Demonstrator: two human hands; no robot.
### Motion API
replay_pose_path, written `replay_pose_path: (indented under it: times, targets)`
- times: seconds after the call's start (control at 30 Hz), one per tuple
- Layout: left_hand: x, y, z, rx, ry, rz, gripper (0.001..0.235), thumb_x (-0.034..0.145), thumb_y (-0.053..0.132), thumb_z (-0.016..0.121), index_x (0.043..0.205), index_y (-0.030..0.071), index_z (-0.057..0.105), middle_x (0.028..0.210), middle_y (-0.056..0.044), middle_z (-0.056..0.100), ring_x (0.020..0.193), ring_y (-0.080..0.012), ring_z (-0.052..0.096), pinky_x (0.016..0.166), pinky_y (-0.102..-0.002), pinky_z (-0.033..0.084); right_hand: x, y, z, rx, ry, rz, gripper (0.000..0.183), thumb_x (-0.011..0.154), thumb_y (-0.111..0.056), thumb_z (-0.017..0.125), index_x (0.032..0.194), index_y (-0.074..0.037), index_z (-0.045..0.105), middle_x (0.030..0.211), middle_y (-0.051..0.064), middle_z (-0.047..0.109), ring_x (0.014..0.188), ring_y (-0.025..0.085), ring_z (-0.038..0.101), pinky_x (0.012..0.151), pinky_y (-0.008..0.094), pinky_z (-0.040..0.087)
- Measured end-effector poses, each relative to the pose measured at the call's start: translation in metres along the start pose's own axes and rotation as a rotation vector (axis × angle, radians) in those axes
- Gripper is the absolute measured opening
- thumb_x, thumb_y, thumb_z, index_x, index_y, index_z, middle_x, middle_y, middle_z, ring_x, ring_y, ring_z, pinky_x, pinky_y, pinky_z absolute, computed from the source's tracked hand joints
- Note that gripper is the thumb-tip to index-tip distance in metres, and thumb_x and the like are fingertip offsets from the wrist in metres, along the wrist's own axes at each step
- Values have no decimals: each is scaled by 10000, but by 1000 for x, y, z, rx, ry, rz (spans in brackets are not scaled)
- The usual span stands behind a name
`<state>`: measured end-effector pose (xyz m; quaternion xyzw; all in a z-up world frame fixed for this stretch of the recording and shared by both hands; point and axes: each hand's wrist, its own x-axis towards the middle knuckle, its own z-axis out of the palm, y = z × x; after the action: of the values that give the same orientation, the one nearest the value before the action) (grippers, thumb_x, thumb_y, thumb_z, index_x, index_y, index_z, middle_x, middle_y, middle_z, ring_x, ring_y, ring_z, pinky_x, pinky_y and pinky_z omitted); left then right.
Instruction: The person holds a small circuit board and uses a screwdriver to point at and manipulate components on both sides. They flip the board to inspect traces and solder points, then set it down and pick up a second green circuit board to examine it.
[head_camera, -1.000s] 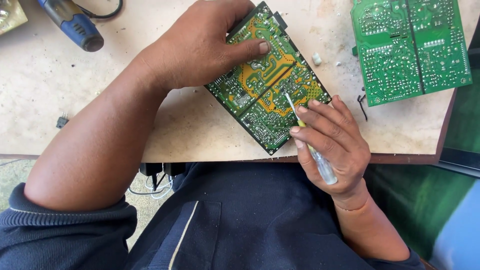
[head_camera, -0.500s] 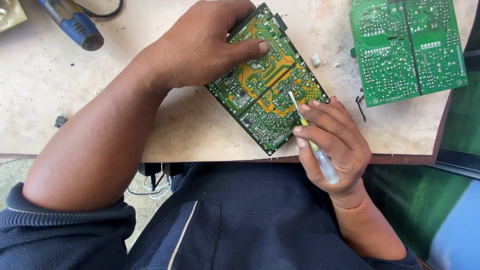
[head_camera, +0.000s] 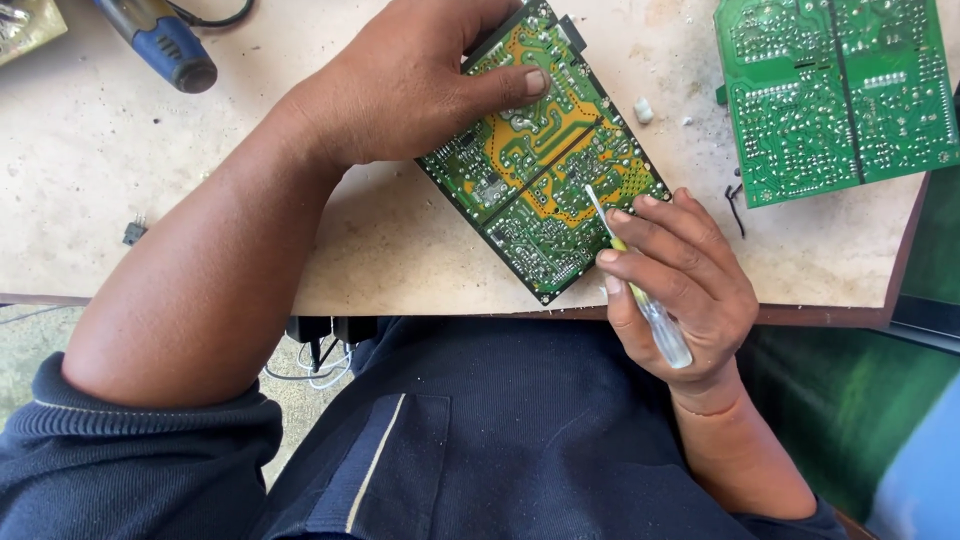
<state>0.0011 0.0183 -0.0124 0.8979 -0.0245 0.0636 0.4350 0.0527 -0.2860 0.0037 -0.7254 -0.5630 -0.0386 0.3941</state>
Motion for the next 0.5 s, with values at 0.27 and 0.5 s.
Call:
replay_pose_path:
  times: [0.27,0.5]
  targets:
    - [-1,0,0,2,-23,-70,324,1059,381,627,1188,86,663,1047,-51,703,894,-199,620,744,-390,445,-2,3,-4,82,-62,-102,76,993,-134,603,1001,-113,675,1096,154,747,1079,397,741,1173,626,433]
    - [-1,-3,1,-25,-13,-47,308,1066,367,630,1162,77,668,1015,-43,697,870,-180,614,737,-382,456,0,5,-3,119,-57,-106,123,995,-154,572,973,-114,685,1069,157,750,1038,392,749,1189,621,408]
